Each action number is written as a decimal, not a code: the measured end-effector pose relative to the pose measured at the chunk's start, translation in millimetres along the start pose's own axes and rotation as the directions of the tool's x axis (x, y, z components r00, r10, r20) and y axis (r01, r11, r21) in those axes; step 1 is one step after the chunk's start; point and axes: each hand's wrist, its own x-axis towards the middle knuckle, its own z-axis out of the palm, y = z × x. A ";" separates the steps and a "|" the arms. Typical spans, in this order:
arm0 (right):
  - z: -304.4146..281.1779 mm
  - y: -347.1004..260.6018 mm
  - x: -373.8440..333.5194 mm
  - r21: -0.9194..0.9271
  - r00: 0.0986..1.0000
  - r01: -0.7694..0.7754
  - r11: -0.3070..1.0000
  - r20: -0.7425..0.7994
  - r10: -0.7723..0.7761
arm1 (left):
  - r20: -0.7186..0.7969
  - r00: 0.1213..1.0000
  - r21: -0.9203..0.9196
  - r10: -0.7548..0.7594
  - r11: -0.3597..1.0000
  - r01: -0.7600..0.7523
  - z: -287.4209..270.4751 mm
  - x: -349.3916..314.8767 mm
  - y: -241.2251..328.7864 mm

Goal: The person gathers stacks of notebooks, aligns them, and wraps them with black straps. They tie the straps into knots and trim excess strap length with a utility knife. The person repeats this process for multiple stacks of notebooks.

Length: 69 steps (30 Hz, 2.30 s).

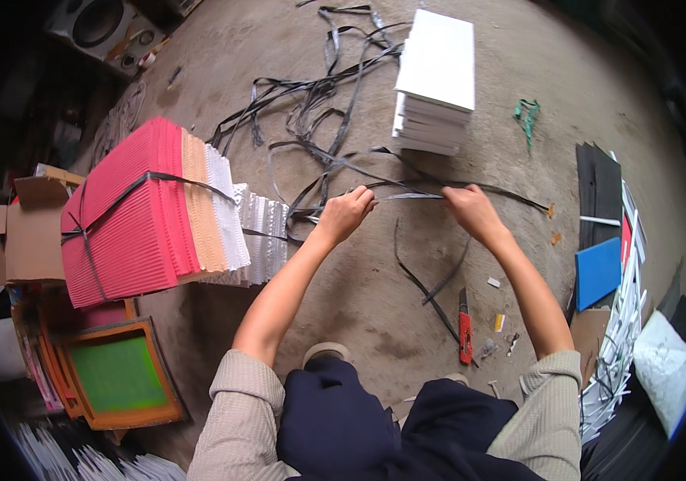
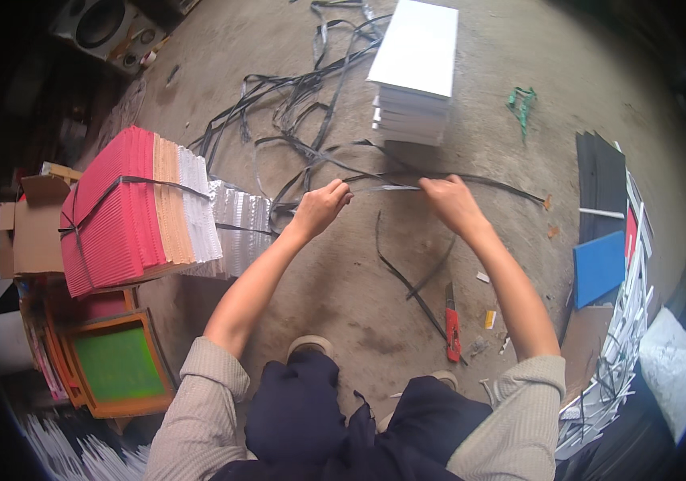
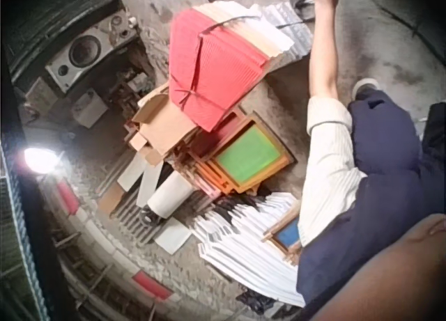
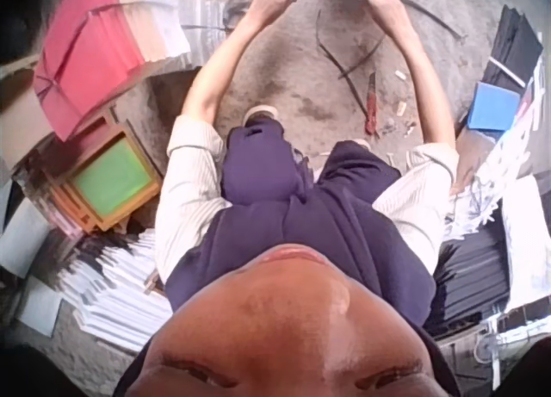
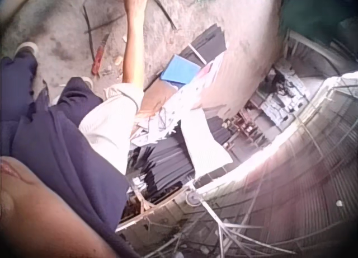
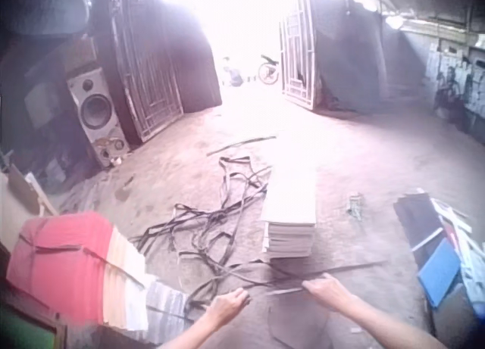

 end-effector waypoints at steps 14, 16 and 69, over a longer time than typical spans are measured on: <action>-195.4 98.1 -326.8 0.524 0.546 -0.595 0.610 -0.293 0.785 | 0.116 0.992 0.285 0.059 0.954 -0.090 -40.4 99.7 121.6; -214.5 108.0 -353.4 0.565 0.499 -0.612 0.554 -0.268 0.824 | 0.139 0.990 0.453 0.015 0.888 -0.077 -56.4 107.6 115.4; -123.6 64.5 -414.6 -0.334 0.316 -0.908 0.252 -0.153 0.936 | 0.532 0.791 -0.101 0.302 0.950 -0.295 65.0 92.1 127.0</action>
